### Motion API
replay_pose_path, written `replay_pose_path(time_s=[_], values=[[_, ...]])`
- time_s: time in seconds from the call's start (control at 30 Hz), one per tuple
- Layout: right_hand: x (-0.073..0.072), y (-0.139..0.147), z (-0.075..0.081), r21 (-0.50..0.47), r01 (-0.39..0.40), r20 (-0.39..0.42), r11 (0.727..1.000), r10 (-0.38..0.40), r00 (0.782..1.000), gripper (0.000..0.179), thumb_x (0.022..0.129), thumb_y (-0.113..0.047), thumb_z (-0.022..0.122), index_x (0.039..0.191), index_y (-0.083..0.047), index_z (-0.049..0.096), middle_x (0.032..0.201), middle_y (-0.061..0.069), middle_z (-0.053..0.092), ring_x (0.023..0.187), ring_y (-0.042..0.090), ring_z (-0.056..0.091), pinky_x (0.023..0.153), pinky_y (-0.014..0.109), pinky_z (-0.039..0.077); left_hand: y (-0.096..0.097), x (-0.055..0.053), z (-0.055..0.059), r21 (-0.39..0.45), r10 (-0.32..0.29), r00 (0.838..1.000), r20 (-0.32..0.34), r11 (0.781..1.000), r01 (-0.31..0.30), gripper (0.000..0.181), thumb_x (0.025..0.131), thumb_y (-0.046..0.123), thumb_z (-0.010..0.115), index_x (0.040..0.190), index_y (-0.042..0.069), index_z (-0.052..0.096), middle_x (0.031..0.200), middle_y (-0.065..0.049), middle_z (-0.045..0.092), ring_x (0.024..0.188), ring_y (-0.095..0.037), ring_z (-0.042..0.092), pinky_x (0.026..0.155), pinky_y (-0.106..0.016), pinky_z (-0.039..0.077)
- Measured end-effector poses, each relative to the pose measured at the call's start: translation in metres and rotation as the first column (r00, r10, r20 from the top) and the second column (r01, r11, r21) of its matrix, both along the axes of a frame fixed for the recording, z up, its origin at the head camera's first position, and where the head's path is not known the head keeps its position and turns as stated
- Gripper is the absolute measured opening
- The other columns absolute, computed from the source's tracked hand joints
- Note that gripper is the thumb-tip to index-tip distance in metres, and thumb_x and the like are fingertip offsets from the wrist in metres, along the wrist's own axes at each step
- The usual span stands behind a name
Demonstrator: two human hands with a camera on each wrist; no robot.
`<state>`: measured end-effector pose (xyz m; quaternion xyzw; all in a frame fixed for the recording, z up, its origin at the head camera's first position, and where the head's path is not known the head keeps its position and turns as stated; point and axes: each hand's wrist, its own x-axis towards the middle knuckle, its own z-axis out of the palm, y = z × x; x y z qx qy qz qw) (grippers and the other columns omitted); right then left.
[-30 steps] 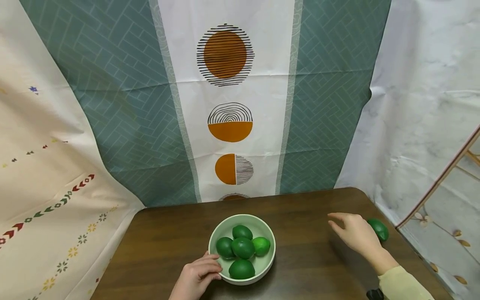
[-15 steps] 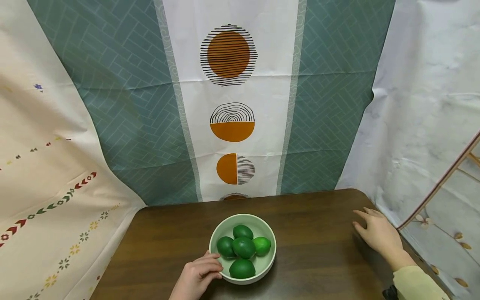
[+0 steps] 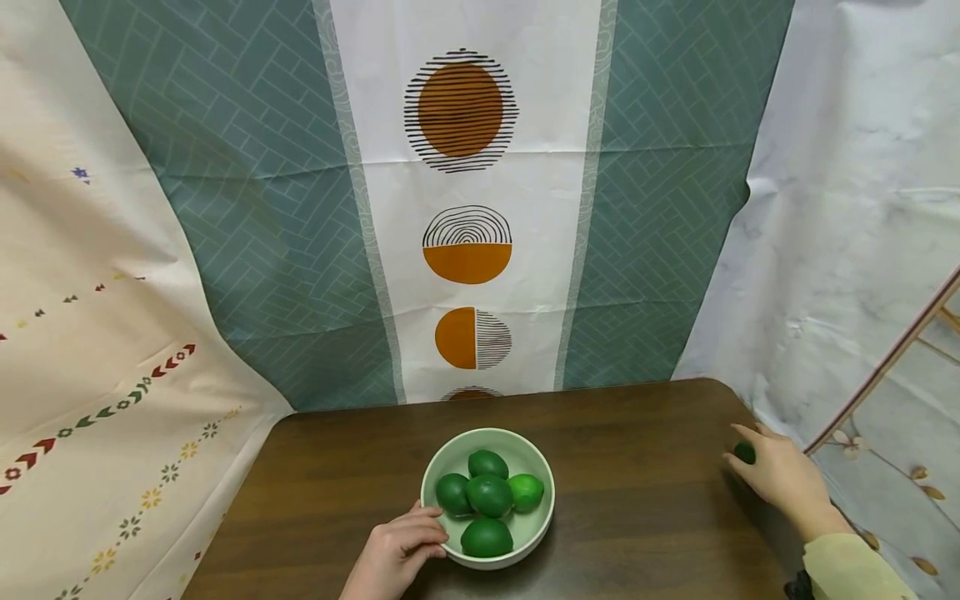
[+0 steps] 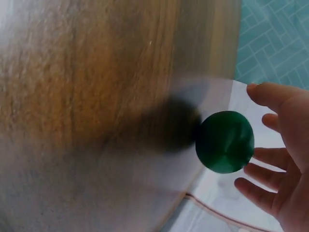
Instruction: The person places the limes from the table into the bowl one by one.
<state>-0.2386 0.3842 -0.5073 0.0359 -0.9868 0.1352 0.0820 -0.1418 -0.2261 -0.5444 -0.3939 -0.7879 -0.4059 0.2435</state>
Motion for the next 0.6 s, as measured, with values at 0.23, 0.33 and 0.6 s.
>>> replay_pose_path(time_s=[0.23,0.33,0.6], values=[[-0.0006,0.0081,-0.0032,0.005,0.015,0.071,1.000,-0.015,0.997,0.074,0.096,-0.046,0.078,0.146,0.004,0.056,0.142,0.046,0.047,0.109,0.066,0.060,0.076,0.073,0.055,0.0017,-0.0006,0.0010,0.008,-0.002,0.998,-0.056,1.000,0.002,0.031,0.073,-0.006,0.093,0.098,0.009,0.082,0.099,-0.004,0.080,0.105,-0.034,0.077,0.120,-0.032,0.043],[-0.0007,0.0091,-0.0037,0.000,0.019,0.074,1.000,-0.019,0.997,0.074,0.096,-0.044,0.078,0.146,0.004,0.054,0.141,0.045,0.049,0.107,0.065,0.061,0.072,0.071,0.056,0.0017,-0.0005,0.0010,0.013,-0.001,0.999,-0.040,1.000,0.001,0.030,0.074,-0.005,0.093,0.097,0.009,0.083,0.099,-0.004,0.080,0.105,-0.034,0.077,0.119,-0.032,0.043],[-0.0019,0.0098,-0.0008,-0.012,0.040,0.148,0.999,-0.038,0.988,0.076,0.097,-0.043,0.077,0.148,0.007,0.051,0.131,0.047,0.055,0.105,0.065,0.062,0.071,0.072,0.056,0.0013,-0.0024,-0.0027,0.009,0.000,0.996,-0.085,1.000,0.001,0.032,0.072,-0.006,0.093,0.098,0.009,0.082,0.098,-0.005,0.080,0.105,-0.033,0.077,0.121,-0.031,0.041]])
